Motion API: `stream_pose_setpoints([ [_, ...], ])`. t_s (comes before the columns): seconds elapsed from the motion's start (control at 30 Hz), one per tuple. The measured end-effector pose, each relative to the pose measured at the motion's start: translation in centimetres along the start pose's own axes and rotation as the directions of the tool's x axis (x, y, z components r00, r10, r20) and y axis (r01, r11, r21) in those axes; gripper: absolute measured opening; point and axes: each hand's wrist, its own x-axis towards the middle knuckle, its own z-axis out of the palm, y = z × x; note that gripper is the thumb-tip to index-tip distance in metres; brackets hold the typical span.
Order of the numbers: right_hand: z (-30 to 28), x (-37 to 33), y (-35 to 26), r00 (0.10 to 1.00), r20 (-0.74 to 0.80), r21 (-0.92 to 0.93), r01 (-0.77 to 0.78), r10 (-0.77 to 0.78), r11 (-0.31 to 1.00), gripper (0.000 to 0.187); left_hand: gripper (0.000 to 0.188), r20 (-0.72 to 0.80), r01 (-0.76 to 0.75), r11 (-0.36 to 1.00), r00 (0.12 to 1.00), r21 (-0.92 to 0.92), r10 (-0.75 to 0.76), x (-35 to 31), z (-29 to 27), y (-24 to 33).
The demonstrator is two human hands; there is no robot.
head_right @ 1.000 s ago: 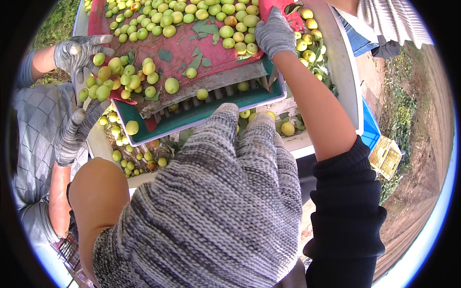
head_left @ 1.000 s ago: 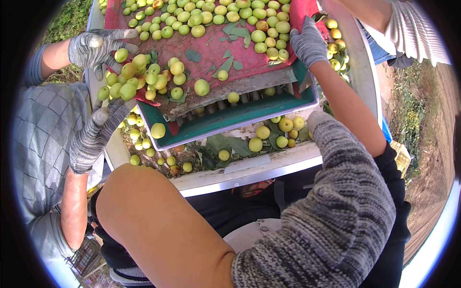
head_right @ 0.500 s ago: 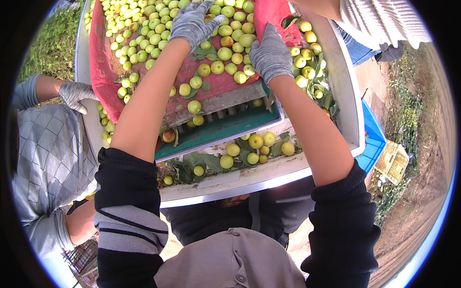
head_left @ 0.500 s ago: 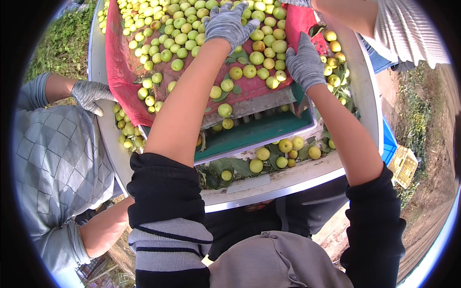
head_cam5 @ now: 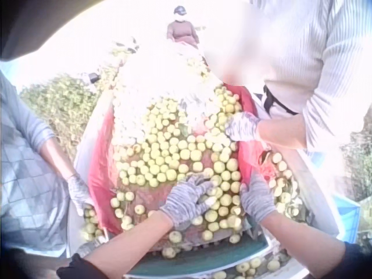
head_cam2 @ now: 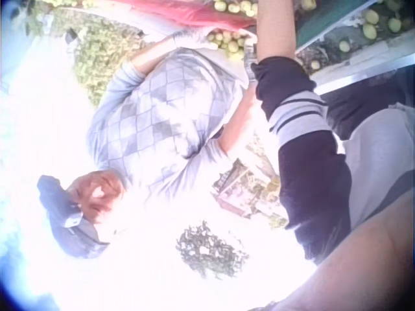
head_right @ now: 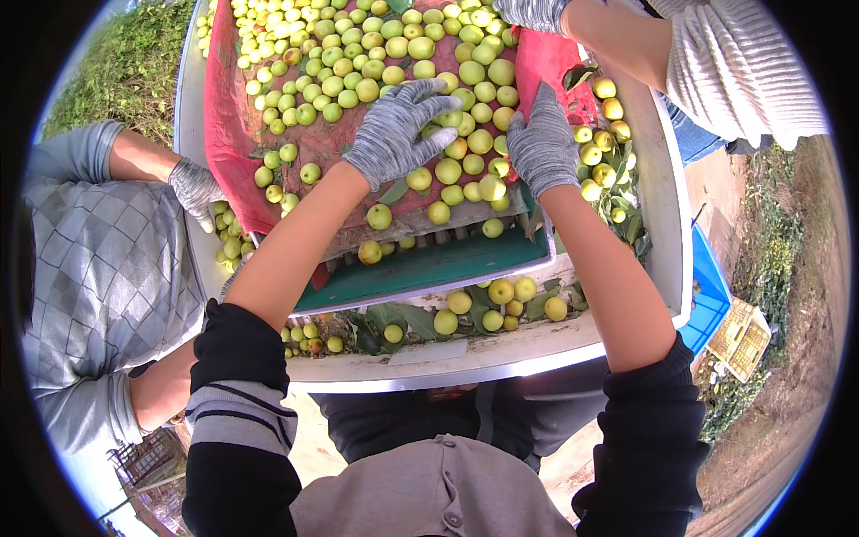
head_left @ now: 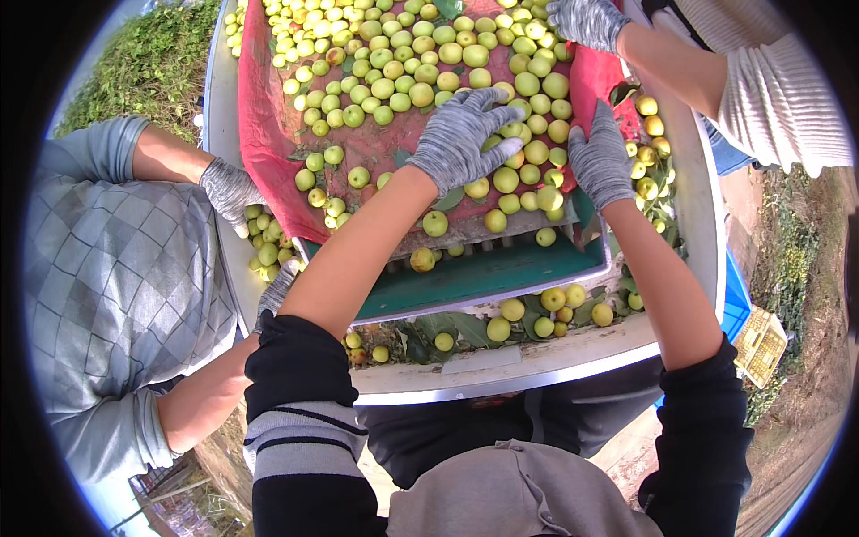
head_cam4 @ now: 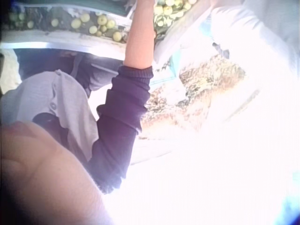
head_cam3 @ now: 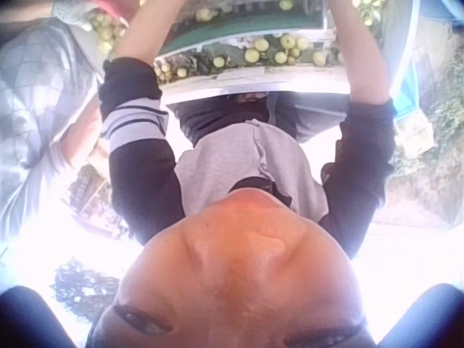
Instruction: The person sorts green apples by hand from a red tray into a white bin. They repeatedly scoop and place apples, working alongside two other people who also sort apples from the same tray.
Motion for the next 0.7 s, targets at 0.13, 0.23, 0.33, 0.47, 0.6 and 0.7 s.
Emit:
stream_pose_setpoints([
  [0.13,0.3,0.0,0.4,0.999,-0.012,0.047,0.048,-0.047,0.998,0.061,0.06,-0.507,0.559,0.799,0.766,0.222,-0.395,-2.3,-4.3,-11.3],
  [0.23,0.5,0.1,0.6,0.997,-0.023,0.042,0.071,-0.07,0.997,0.061,0.068,-0.409,0.807,0.567,0.58,0.166,-0.704,-1.5,-4.3,-16.0],
  [0.33,0.6,0.2,0.8,0.998,-0.007,0.038,0.066,-0.066,0.997,0.061,0.065,-0.345,0.77,0.631,0.619,0.089,-0.706,2.0,-2.4,-15.3],
  [0.47,0.8,0.3,1.1,0.998,-0.018,0.037,0.068,-0.068,0.997,0.061,0.059,-0.224,0.531,0.812,0.845,0.243,-0.486,7.0,0.1,-9.5],
  [0.6,1.0,0.4,1.3,0.995,-0.032,0.021,0.091,-0.091,0.996,0.062,0.058,-0.123,0.35,0.912,0.936,0.212,-0.33,6.5,1.2,-3.6],
  [0.7,1.1,0.6,1.4,0.996,-0.028,0.001,0.09,-0.09,0.996,0.062,0.052,-0.096,0.212,0.97,0.975,0.116,-0.202,3.1,0.7,-1.1],
])
